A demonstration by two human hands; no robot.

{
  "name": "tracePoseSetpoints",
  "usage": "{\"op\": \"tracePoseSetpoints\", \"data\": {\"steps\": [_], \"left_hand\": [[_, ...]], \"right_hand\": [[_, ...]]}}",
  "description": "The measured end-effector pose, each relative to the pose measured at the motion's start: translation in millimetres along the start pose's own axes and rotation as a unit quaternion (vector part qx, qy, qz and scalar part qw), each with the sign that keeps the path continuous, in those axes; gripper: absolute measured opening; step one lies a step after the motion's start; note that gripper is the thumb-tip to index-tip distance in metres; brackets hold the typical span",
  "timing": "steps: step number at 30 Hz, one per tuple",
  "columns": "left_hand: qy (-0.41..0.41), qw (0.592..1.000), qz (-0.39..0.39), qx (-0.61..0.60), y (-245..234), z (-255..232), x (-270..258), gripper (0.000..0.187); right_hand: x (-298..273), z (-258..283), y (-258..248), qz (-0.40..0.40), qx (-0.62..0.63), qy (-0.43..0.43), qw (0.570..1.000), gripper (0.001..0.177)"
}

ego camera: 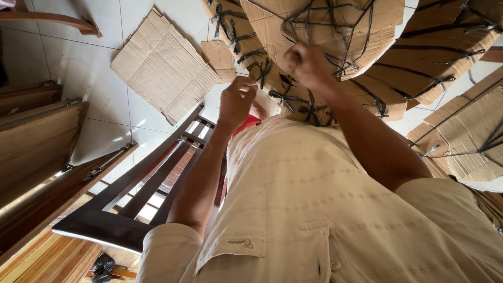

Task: Wrapping curved wooden furniture parts with protective cardboard and securing them with plastic ties.

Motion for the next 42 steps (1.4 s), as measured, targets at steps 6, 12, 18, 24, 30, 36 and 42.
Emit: {"op": "tracePoseSetpoints", "data": {"steps": [6, 12, 18, 24, 30, 36, 42], "left_hand": [[-0.12, 0.986, -0.119, 0.005, -31, 40, -11, 0.05], [-0.156, 0.971, -0.167, -0.072, -32, -4, 20, 0.093], [-0.138, 0.958, -0.244, -0.066, -10, -15, 79, 0.079], [-0.228, 0.944, -0.207, -0.12, -5, -1, 100, 0.07], [-0.258, 0.899, -0.349, -0.065, 10, 46, 121, 0.06], [-0.31, 0.867, -0.39, 0.015, 6, 38, 116, 0.06], [-0.294, 0.866, -0.403, 0.041, -16, -7, 108, 0.055]], "right_hand": [[-41, -62, -82, -0.062, -0.032, 0.011, 0.998, 0.028], [-88, -75, -49, -0.087, -0.111, 0.099, 0.985, 0.038], [-96, -65, -53, -0.211, -0.154, -0.055, 0.964, 0.021], [-78, -88, -51, -0.061, -0.159, 0.074, 0.983, 0.043], [-34, -87, -68, 0.076, -0.109, 0.105, 0.986, 0.047], [79, -144, -80, -0.002, -0.013, 0.057, 0.998, 0.051], [181, -182, -45, 0.031, -0.011, 0.201, 0.979, 0.054]]}}
Point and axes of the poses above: each hand's wrist, its own x-axis towards the middle knuckle, its own y-axis out of the palm, z = x × y, the point moved 7 cm from there along x, towards the middle knuckle, and after that the axes turned 10 degrees about x, right-handed, at the moved point
